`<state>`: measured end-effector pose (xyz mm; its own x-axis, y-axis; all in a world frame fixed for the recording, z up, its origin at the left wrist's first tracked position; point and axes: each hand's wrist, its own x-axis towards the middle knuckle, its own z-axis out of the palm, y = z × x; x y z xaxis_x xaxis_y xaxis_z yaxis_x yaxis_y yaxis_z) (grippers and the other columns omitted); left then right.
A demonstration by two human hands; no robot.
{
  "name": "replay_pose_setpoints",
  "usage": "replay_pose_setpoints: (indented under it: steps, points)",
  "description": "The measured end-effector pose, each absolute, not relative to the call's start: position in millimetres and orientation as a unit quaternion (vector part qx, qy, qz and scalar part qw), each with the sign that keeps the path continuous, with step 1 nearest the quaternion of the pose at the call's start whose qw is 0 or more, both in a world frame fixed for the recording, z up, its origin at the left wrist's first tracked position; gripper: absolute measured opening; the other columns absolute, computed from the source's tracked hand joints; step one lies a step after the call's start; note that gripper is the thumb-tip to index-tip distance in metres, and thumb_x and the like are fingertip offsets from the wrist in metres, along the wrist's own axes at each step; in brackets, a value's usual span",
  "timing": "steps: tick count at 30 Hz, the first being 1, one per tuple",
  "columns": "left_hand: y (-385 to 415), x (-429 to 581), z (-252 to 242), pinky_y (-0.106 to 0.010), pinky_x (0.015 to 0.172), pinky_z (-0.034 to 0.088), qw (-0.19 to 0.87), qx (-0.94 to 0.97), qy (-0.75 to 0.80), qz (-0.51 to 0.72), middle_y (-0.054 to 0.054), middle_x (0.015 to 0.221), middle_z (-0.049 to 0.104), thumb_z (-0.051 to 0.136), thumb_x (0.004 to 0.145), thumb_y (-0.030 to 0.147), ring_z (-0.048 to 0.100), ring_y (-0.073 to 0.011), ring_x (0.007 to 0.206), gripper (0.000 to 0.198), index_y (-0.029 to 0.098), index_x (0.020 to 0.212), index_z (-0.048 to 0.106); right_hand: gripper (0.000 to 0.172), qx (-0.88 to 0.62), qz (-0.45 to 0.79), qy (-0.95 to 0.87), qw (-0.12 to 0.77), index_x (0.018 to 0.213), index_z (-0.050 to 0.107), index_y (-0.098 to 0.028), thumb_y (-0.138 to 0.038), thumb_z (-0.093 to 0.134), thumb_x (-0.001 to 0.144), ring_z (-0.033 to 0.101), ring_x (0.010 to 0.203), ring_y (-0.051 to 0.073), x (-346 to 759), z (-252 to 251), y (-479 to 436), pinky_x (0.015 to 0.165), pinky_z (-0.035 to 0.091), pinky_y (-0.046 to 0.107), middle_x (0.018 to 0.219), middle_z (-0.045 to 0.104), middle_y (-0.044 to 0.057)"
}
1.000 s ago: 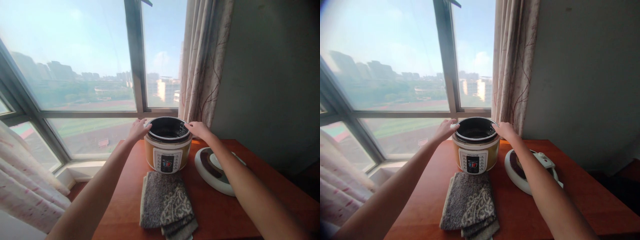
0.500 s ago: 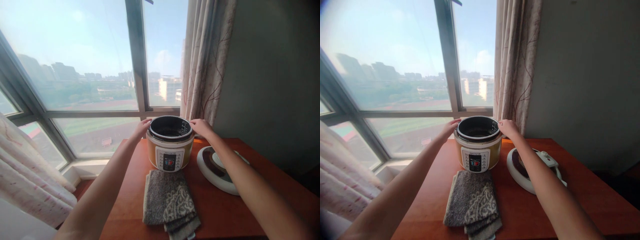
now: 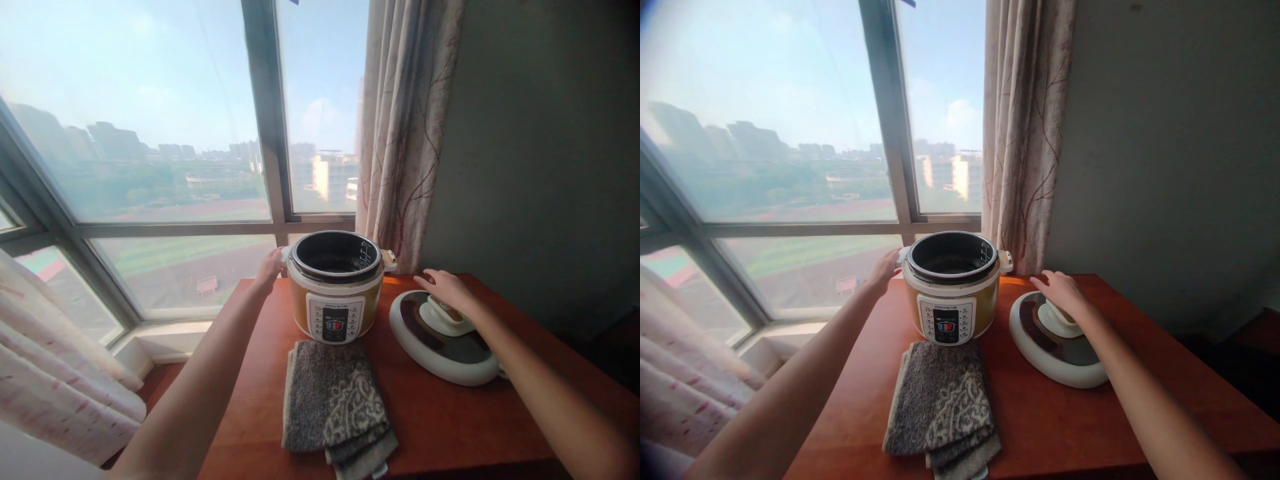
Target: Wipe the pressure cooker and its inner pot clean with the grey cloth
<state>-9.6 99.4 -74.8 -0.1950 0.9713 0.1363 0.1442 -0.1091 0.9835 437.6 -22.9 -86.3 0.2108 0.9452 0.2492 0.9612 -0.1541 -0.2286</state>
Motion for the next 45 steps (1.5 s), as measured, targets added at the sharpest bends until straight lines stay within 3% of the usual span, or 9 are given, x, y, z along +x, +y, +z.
replay_pose_setpoints:
  steps: [4,7,10,17,22,28,33,39,45]
  points:
    - [101.6,-7.1,-76.7,-0.027,0.069,0.048,0.389,0.498,0.541,0.556,-0.008,0.108,0.069,0.050,0.083,0.036,0.062,-0.0201,0.093,0.038,0.023,0.113,0.069,0.066,-0.794,-0.043,-0.597,0.107,0.132,0.061,-0.011,-0.060,0.057,0.088,0.060,0.115,0.044,444.6,-122.9,-50.3,0.092,0.046,0.051,0.122,0.064,0.025]
    - [100.2,-6.3,-79.2,-0.027,0.070,0.049,0.393,0.493,0.534,0.563,-0.007,0.109,0.068,0.048,0.085,0.038,0.062,-0.0192,0.092,0.038,0.024,0.114,0.068,0.074,-0.814,-0.063,-0.571,0.089,0.141,0.050,-0.009,-0.058,0.059,0.087,0.056,0.119,0.045,441.7,-144.9,-60.8,0.093,0.044,0.052,0.128,0.058,0.026]
    - [97.6,-5.4,-80.7,-0.028,0.071,0.049,0.396,0.490,0.529,0.568,-0.007,0.109,0.068,0.047,0.086,0.039,0.062,-0.0189,0.092,0.037,0.025,0.112,0.068,0.070,-0.824,-0.096,-0.552,0.082,0.141,0.047,-0.008,-0.055,0.055,0.090,0.057,0.119,0.042,441.6,-162.0,-61.0,0.093,0.044,0.049,0.127,0.058,0.025]
    - [94.4,-3.7,-81.1,-0.027,0.071,0.051,0.419,0.484,0.524,0.562,-0.007,0.112,0.067,0.044,0.090,0.044,0.063,-0.0191,0.094,0.038,0.028,0.118,0.065,0.054,-0.817,-0.099,-0.558,0.104,0.119,0.063,-0.005,-0.051,0.047,0.095,0.065,0.106,0.036,457.7,-181.2,-47.5,0.088,0.046,0.042,0.112,0.066,0.024]
    - [89.8,-8.7,-78.1,-0.030,0.072,0.051,0.433,0.496,0.527,0.537,-0.007,0.105,0.068,0.047,0.091,0.051,0.064,-0.0189,0.085,0.040,0.029,0.120,0.063,0.048,-0.810,-0.086,-0.561,0.148,0.117,0.068,-0.010,-0.048,0.052,0.090,0.067,0.104,0.033,473.4,-176.7,-41.5,0.088,0.049,0.040,0.110,0.070,0.020]
    - [85.8,-9.8,-74.0,-0.029,0.070,0.052,0.447,0.510,0.524,0.516,-0.006,0.100,0.068,0.046,0.092,0.052,0.064,-0.0177,0.080,0.038,0.028,0.116,0.064,0.049,-0.814,-0.088,-0.528,0.226,0.118,0.069,-0.013,-0.048,0.055,0.087,0.068,0.103,0.037,506.6,-127.3,-45.1,0.084,0.051,0.043,0.112,0.072,0.023]
    - [86.9,-4.7,-73.4,-0.028,0.068,0.052,0.454,0.494,0.531,0.518,-0.007,0.104,0.067,0.046,0.093,0.053,0.063,-0.0177,0.080,0.036,0.029,0.114,0.063,0.042,-0.746,-0.141,-0.548,0.350,0.112,0.069,-0.027,-0.057,0.058,0.085,0.069,0.095,0.037,496.6,-46.0,-51.5,0.077,0.052,0.045,0.107,0.074,0.017]
    - [83.2,-1.0,-70.0,-0.029,0.068,0.052,0.458,0.481,0.538,0.520,-0.009,0.109,0.069,0.043,0.095,0.053,0.065,-0.0197,0.085,0.038,0.028,0.116,0.063,0.044,-0.654,-0.236,-0.636,0.335,0.114,0.070,-0.021,-0.053,0.066,0.085,0.066,0.103,0.033,415.4,43.0,-30.7,0.085,0.049,0.042,0.114,0.071,0.016]
    - [76.4,-2.6,-70.8,-0.032,0.071,0.052,0.463,0.480,0.533,0.521,-0.010,0.111,0.070,0.044,0.096,0.055,0.067,-0.0223,0.090,0.040,0.027,0.114,0.065,0.047,-0.582,-0.193,-0.715,0.337,0.121,0.069,-0.015,-0.050,0.062,0.090,0.065,0.104,0.029,324.1,70.3,14.6,0.088,0.047,0.034,0.115,0.071,0.014]
